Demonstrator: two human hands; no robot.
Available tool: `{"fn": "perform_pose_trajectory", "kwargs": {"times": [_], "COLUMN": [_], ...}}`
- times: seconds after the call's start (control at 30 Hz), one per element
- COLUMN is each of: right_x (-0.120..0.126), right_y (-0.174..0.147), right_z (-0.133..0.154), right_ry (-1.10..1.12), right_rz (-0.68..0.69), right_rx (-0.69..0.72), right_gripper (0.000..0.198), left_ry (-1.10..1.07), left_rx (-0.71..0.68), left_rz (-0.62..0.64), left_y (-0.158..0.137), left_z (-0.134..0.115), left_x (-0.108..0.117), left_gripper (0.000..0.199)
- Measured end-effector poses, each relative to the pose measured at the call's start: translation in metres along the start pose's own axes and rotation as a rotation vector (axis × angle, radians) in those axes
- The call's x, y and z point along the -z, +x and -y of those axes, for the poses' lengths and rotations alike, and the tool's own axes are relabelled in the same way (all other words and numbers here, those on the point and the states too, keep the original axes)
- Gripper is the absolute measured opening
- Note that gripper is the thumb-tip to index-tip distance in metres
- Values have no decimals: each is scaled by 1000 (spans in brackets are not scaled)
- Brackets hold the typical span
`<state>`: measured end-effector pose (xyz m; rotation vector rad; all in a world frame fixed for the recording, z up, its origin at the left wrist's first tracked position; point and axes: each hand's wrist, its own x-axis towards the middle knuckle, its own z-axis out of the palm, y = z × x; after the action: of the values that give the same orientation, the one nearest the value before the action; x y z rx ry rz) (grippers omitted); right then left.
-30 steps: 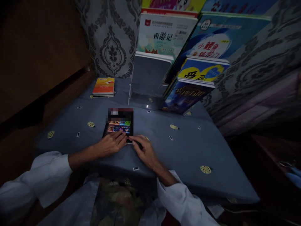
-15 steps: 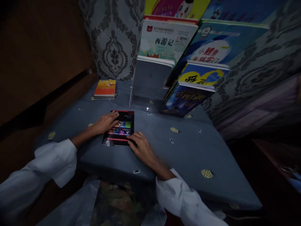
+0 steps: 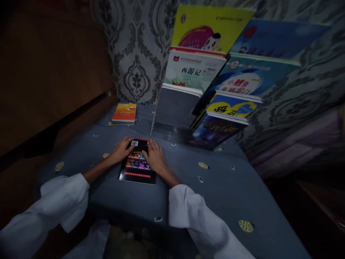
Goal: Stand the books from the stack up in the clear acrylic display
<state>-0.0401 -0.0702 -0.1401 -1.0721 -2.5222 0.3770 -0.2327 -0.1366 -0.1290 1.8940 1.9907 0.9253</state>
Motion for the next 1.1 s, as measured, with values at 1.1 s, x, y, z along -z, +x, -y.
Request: {"fn": "perform_pose_trajectory", "kwargs": {"times": [1.1], "right_x": [64], "right_y": [-57], "right_z": [27], "right_ry": [861], "right_rz": [-286], "right_rx": [-104], "right_gripper": [42], "left_ry": [-1213], "left_rx": [243], "left_rz": [-447], "left_y": [6], "left_z": [-77], "left_x": [13], "left_gripper": [51]}}
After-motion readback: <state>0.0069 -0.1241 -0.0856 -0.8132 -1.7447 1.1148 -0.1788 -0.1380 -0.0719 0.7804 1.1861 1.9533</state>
